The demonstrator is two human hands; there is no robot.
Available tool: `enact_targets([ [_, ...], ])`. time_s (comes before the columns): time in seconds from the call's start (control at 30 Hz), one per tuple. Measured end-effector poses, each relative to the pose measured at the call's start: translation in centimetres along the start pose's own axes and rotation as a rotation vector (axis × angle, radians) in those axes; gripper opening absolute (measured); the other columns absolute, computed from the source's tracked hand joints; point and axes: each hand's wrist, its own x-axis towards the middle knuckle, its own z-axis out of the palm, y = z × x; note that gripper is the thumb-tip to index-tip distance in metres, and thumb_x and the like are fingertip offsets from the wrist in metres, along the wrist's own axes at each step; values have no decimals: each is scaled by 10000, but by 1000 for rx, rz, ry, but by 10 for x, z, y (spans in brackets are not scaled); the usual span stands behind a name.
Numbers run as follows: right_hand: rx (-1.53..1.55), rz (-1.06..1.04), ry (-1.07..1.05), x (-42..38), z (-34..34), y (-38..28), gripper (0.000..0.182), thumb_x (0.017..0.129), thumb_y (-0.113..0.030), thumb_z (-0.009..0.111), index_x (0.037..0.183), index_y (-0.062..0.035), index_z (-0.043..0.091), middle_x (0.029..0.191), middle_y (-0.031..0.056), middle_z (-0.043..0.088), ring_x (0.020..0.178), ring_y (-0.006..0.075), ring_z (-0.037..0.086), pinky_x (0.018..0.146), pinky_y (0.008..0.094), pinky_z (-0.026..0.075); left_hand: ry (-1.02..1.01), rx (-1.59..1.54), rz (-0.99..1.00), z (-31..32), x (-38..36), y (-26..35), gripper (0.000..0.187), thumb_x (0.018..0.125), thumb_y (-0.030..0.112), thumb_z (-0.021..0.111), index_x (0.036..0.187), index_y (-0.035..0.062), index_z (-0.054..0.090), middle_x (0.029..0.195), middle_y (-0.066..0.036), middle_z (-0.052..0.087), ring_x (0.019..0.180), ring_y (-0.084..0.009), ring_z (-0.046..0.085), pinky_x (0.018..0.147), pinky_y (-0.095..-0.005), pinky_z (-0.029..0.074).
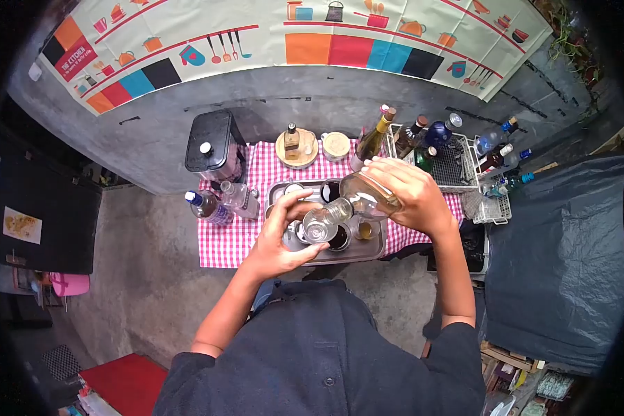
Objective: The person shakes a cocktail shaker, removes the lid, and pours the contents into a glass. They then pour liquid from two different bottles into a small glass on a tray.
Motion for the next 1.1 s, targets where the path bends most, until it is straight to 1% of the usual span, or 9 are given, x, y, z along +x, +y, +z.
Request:
enact_targets([
  [0.17, -40, -9, -23, -2, -9, 1, 533, 656, -73, 743, 1178, -63, 636, 1164, 117, 664, 1106, 284, 633, 1004, 405, 487, -10, 26, 23, 4, 4, 2, 856, 701, 14, 824, 1409, 12, 342, 1254, -150, 562, 1223, -227, 547, 1072, -394, 403],
  [0.23, -53, -11, -26, -2, -11, 2, 534, 654, -71, 743, 1177, -63, 636, 1167, 118, 662, 1112, 285, 630, 1007, 406, 485, -11, -10, -13, 5, 6, 6, 858, 699, 17, 828, 1407, 13, 343, 1252, -148, 567, 1222, -226, 546, 1073, -390, 398],
  [0.47, -105, -29, -37, 1, -17, 2, 553, 653, -74, 741, 1196, -68, 632, 1176, 113, 660, 1128, 283, 625, 1010, 403, 484, -15, -6, 22, 6, 10, 4, 853, 700, 25, 832, 1403, 21, 349, 1245, -156, 581, 1221, -231, 547, 1065, -383, 402],
  [0.53, -123, -31, -40, 1, -18, 3, 553, 656, -81, 743, 1197, -69, 632, 1178, 112, 660, 1129, 281, 625, 1011, 402, 484, 20, 34, 84, 6, 11, 2, 807, 716, 62, 826, 1386, 27, 378, 1190, -162, 612, 1135, -240, 619, 981, -371, 473],
  [0.73, -137, -46, -43, 5, -19, 1, 519, 678, -87, 726, 1190, -71, 640, 1179, 112, 662, 1129, 276, 626, 1013, 399, 483, 6, 38, 100, 5, 13, 1, 812, 714, 66, 830, 1390, 27, 383, 1172, -163, 620, 1101, -237, 629, 965, -369, 476],
  [0.97, -142, -57, -49, 9, -19, 0, 512, 678, -82, 719, 1184, -72, 644, 1184, 110, 661, 1130, 271, 626, 1016, 403, 481, 7, 41, 93, 4, 14, 5, 818, 711, 73, 835, 1393, 30, 385, 1166, -165, 629, 1090, -237, 631, 968, -373, 474],
  [1.03, -151, -58, -48, 10, -20, -1, 511, 676, -80, 719, 1182, -72, 644, 1184, 108, 662, 1132, 270, 624, 1017, 404, 480, -32, 13, 28, 2, 13, 6, 858, 699, 9, 839, 1408, 24, 355, 1231, -138, 598, 1196, -218, 565, 1051, -376, 423],
  [1.1, -161, -62, -58, 12, -22, -2, 508, 677, -78, 718, 1179, -71, 643, 1184, 105, 661, 1137, 267, 621, 1019, 407, 478, -25, 14, 32, 2, 13, 5, 858, 700, 11, 839, 1408, 25, 355, 1233, -138, 599, 1197, -219, 565, 1051, -376, 422],
])
